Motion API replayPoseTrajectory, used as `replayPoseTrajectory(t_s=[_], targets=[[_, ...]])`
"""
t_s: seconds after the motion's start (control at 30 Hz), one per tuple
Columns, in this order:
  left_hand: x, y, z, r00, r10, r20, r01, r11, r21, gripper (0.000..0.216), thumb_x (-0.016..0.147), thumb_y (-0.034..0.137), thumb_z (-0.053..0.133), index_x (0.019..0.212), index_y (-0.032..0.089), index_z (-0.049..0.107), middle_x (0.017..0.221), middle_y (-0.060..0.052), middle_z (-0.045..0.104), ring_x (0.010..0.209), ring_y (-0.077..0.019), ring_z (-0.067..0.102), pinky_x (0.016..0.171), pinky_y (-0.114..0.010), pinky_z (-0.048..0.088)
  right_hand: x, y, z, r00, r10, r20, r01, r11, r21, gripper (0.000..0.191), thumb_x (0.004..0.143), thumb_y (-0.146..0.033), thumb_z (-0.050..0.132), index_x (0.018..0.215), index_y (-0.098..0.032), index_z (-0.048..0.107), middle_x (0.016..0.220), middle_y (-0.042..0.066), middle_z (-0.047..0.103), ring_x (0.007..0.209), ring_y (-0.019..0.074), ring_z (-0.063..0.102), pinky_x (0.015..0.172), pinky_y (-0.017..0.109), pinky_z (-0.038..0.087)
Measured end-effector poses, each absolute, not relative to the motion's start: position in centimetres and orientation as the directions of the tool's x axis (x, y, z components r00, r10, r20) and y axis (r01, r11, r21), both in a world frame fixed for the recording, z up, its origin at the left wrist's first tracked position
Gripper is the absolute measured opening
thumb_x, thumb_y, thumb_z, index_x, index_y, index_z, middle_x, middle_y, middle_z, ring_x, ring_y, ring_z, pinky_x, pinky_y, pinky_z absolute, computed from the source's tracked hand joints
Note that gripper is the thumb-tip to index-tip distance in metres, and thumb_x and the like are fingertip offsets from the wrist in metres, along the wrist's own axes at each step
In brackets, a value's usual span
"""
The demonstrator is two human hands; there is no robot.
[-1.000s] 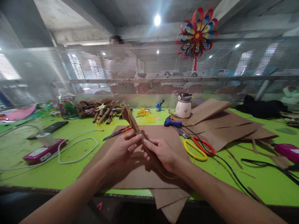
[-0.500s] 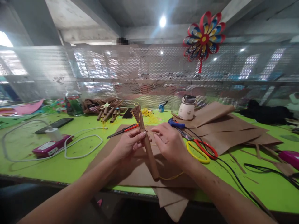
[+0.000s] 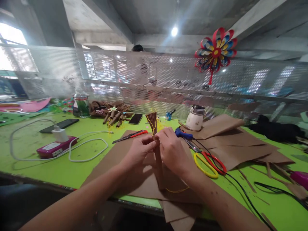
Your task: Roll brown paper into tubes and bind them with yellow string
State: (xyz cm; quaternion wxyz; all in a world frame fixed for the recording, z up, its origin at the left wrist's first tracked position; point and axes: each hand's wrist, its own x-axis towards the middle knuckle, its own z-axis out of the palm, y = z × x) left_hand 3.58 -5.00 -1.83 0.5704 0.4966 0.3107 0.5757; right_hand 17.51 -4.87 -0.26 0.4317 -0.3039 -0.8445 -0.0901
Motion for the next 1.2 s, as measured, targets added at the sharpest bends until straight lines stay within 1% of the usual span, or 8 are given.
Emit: replayPoseTrajectory(t_s=[0.13, 0.3, 0.47, 0.6, 0.73, 0.87, 1.07, 1.2], targets=[[3.7, -4.9, -1.8, 0.125, 0.962, 0.243, -0.330, -0.191, 0.925, 0.027, 0.056, 0.031, 0.079, 0.069, 0.011, 0.066, 0.062, -0.001, 0.059, 0.060, -0.0120, 0.054, 0.063, -0.028, 0.048, 17.6, -4.8, -0.2, -0.420, 0.446, 0.791, 0.583, 0.800, -0.141, 0.024, 0.079, -0.003, 0.040, 0.089, -0.017, 0.057, 0.093, 0.010, 0.055, 0.090, 0.0230, 0.050, 0.078, 0.036, 0.044], [3.8, -5.1, -1.8, 0.102, 0.961, 0.258, -0.319, -0.214, 0.923, 0.024, 0.056, 0.027, 0.079, 0.067, 0.011, 0.064, 0.061, 0.000, 0.058, 0.058, -0.0113, 0.052, 0.060, -0.027, 0.047, 17.5, -4.9, -0.1, -0.405, 0.456, 0.792, 0.571, 0.803, -0.170, 0.022, 0.079, -0.003, 0.041, 0.086, -0.018, 0.056, 0.089, 0.008, 0.055, 0.088, 0.0221, 0.051, 0.077, 0.035, 0.043], [3.7, -4.9, -2.1, 0.105, 0.959, 0.265, -0.303, -0.223, 0.927, 0.022, 0.057, 0.026, 0.077, 0.069, 0.011, 0.065, 0.064, -0.001, 0.059, 0.060, -0.0123, 0.053, 0.061, -0.027, 0.046, 17.3, -4.9, -0.2, -0.380, 0.468, 0.798, 0.576, 0.795, -0.192, 0.021, 0.077, -0.002, 0.042, 0.084, -0.017, 0.055, 0.087, 0.008, 0.055, 0.086, 0.0214, 0.050, 0.075, 0.033, 0.042], [3.6, -4.8, -2.0, 0.109, 0.954, 0.279, -0.303, -0.235, 0.924, 0.021, 0.058, 0.025, 0.076, 0.069, 0.010, 0.065, 0.065, -0.002, 0.060, 0.063, -0.0121, 0.053, 0.064, -0.026, 0.044, 17.4, -4.8, -0.1, -0.366, 0.499, 0.786, 0.560, 0.792, -0.243, 0.021, 0.075, -0.001, 0.043, 0.082, -0.017, 0.055, 0.084, 0.006, 0.055, 0.083, 0.0201, 0.050, 0.073, 0.032, 0.041], [3.4, -5.0, -1.6, 0.129, 0.958, 0.254, -0.295, -0.208, 0.933, 0.021, 0.058, 0.023, 0.076, 0.071, 0.010, 0.065, 0.066, -0.001, 0.060, 0.063, -0.0115, 0.054, 0.065, -0.026, 0.043, 17.4, -4.9, 0.3, -0.367, 0.529, 0.765, 0.564, 0.781, -0.269, 0.019, 0.074, -0.001, 0.045, 0.079, -0.017, 0.055, 0.082, 0.005, 0.055, 0.080, 0.0189, 0.050, 0.071, 0.031, 0.040], [3.3, -5.2, -1.3, 0.117, 0.965, 0.234, -0.260, -0.197, 0.945, 0.019, 0.059, 0.023, 0.076, 0.067, 0.010, 0.065, 0.064, 0.000, 0.059, 0.061, -0.0104, 0.053, 0.064, -0.025, 0.042, 17.4, -5.0, 0.6, -0.367, 0.548, 0.752, 0.578, 0.768, -0.277, 0.017, 0.076, -0.003, 0.045, 0.077, -0.017, 0.056, 0.080, 0.005, 0.054, 0.079, 0.0184, 0.050, 0.070, 0.030, 0.039], [3.4, -5.2, -1.3, 0.173, 0.961, 0.215, -0.355, -0.143, 0.924, 0.026, 0.055, 0.023, 0.079, 0.074, 0.010, 0.066, 0.066, -0.001, 0.061, 0.066, -0.0136, 0.058, 0.072, -0.031, 0.047, 17.3, -5.1, 0.8, -0.369, 0.565, 0.738, 0.594, 0.754, -0.280, 0.019, 0.074, -0.002, 0.044, 0.076, -0.016, 0.056, 0.079, 0.005, 0.054, 0.079, 0.0182, 0.050, 0.069, 0.029, 0.038], [3.4, -5.2, -1.4, 0.176, 0.959, 0.224, -0.352, -0.151, 0.924, 0.026, 0.055, 0.023, 0.079, 0.074, 0.010, 0.066, 0.069, -0.002, 0.063, 0.066, -0.0132, 0.058, 0.071, -0.030, 0.048, 17.2, -5.0, 0.7, -0.368, 0.570, 0.734, 0.599, 0.749, -0.282, 0.019, 0.074, -0.002, 0.044, 0.075, -0.016, 0.056, 0.079, 0.004, 0.055, 0.079, 0.0182, 0.050, 0.069, 0.029, 0.038]])
